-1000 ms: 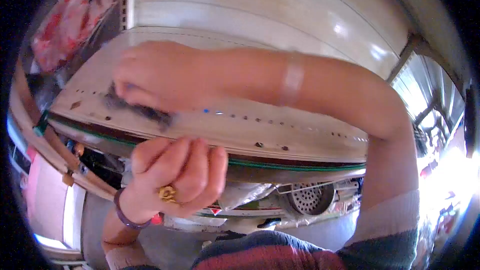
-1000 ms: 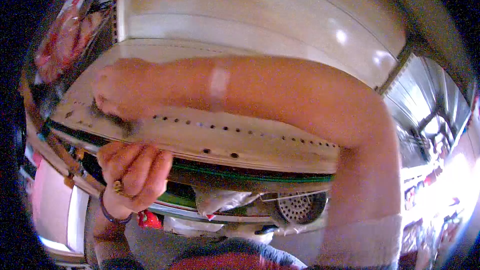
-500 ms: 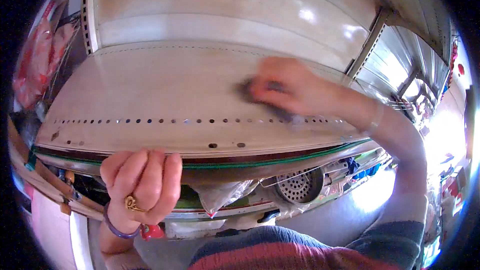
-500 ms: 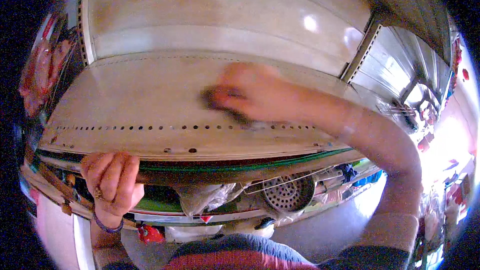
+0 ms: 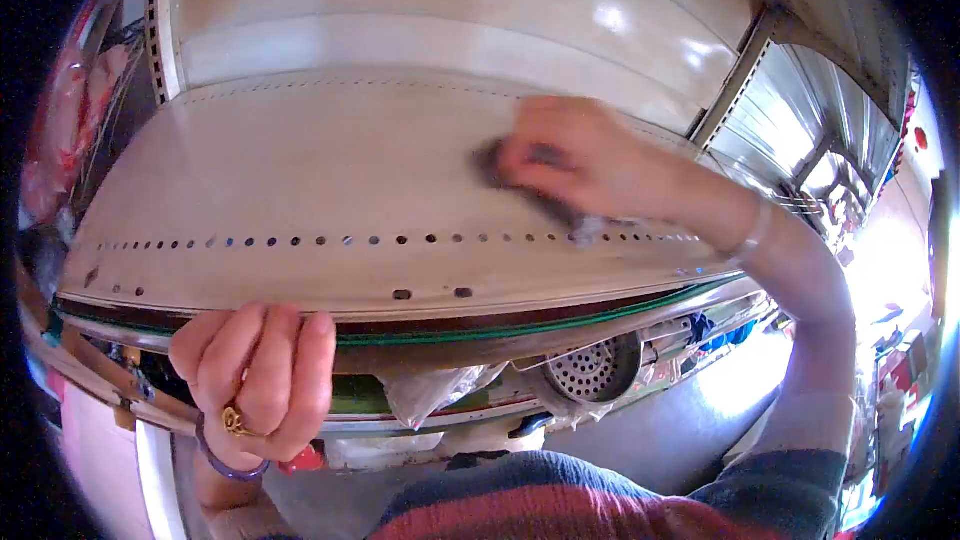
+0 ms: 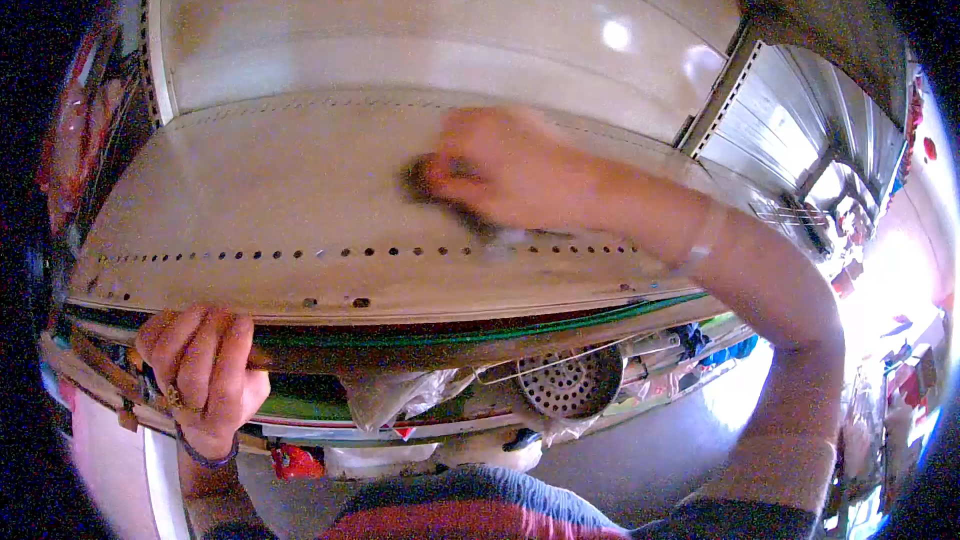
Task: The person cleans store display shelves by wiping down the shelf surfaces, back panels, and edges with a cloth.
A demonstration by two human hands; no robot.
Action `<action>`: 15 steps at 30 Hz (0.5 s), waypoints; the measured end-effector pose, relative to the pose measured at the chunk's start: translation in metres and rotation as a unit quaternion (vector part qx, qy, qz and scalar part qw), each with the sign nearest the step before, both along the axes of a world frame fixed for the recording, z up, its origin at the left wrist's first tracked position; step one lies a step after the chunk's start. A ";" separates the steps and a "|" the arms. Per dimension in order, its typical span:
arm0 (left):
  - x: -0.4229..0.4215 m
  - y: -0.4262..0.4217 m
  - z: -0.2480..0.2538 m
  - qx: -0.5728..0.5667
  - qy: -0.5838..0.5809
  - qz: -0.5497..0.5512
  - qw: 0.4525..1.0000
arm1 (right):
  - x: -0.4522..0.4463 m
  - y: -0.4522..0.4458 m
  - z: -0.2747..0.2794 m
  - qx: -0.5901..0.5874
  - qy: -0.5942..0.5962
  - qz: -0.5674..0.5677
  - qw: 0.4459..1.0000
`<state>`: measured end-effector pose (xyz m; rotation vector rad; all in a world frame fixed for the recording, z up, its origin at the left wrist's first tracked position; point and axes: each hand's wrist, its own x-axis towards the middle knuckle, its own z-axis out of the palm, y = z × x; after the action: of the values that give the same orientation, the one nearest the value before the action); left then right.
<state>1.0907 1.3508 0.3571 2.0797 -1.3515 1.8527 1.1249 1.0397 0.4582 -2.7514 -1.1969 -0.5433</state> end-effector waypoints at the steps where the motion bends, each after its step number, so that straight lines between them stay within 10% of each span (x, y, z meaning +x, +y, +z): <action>1: 0.001 -0.002 0.000 -0.004 -0.009 0.001 1.000 | 0.006 0.019 0.001 0.011 0.014 0.019 1.000; 4: 0.001 0.000 0.002 0.011 -0.023 0.008 1.000 | -0.002 0.000 0.001 0.037 0.030 0.046 0.998; 8: -0.002 0.003 0.003 0.025 0.000 0.010 1.000 | -0.037 -0.090 0.006 0.001 -0.008 -0.233 0.972; 15: 0.001 0.001 -0.002 0.004 -0.014 0.018 1.000 | 0.059 0.048 0.001 -0.100 -0.029 -0.125 0.987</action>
<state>1.0919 1.3519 0.3552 2.1040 -1.3390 1.8998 1.1837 1.0879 0.4589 -3.1024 -0.9716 -0.5568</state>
